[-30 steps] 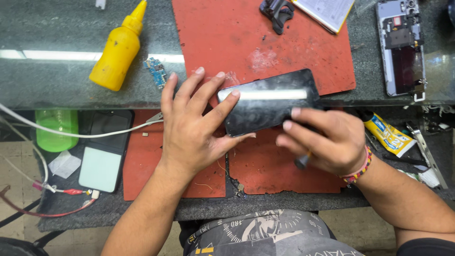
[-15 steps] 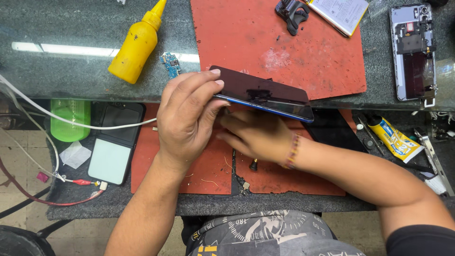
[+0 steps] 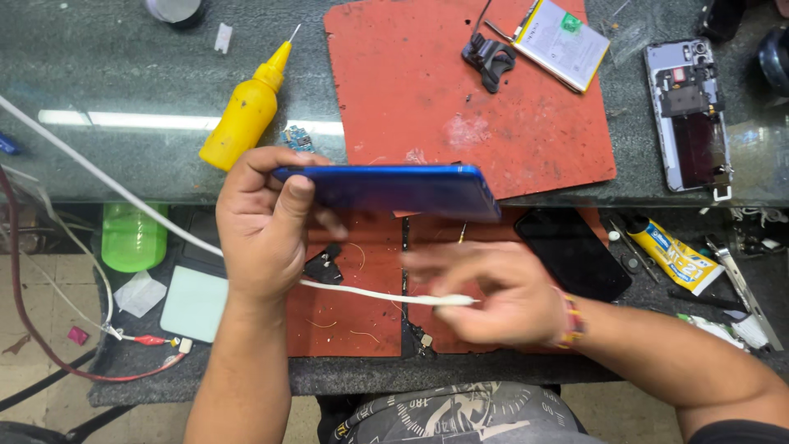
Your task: The person works on a disassembled smartphone on a repair bench, using a wooden-handled pry tool to press and adjust the internal frame and battery area. They then fit the blue back cover onto the phone body, press it into place, and plug a charging cable into the phone to test it.
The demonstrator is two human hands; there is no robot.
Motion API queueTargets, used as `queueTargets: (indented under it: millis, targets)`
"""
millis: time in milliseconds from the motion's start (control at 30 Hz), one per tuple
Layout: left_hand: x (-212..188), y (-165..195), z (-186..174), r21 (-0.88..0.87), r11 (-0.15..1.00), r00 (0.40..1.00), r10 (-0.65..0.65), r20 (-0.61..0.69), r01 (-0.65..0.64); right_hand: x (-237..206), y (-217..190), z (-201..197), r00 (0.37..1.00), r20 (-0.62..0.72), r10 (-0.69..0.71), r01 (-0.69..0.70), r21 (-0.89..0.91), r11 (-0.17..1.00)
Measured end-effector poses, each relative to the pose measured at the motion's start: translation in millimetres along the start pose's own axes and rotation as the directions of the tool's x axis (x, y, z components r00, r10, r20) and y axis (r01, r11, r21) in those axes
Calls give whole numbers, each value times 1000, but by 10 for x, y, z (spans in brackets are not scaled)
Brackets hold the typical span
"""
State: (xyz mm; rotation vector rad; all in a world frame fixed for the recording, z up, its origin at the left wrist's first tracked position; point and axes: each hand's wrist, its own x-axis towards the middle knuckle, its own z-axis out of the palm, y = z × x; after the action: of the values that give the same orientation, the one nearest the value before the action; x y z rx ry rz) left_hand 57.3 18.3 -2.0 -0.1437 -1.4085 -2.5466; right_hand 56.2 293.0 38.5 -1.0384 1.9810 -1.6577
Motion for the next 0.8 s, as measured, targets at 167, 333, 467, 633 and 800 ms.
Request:
queueTargets:
  millis: [167,333,467,633,800]
  targets:
    - [-1,25,44,-80,978,979,-188,73,194,-484,-205,-214,985,-163,50,48,546,837]
    - [-43,39,125,-73,968,971,-236,50,239,-590,-165,-245,975,-220,-1,81,356,931]
    - [-168,226,135,7,993,991,-121,-48,122,-488,-174,-324,975,-220,33,-32,11,999]
    - [-353,437,41,-24,999,996,-23,-81,21,-331,-166,-351,935,-336,117,-138,-38,990]
    - [-168,196,-17,-88,939,941,-337,-34,333,-282,-395,-320,939,-338,-62,95,81,992]
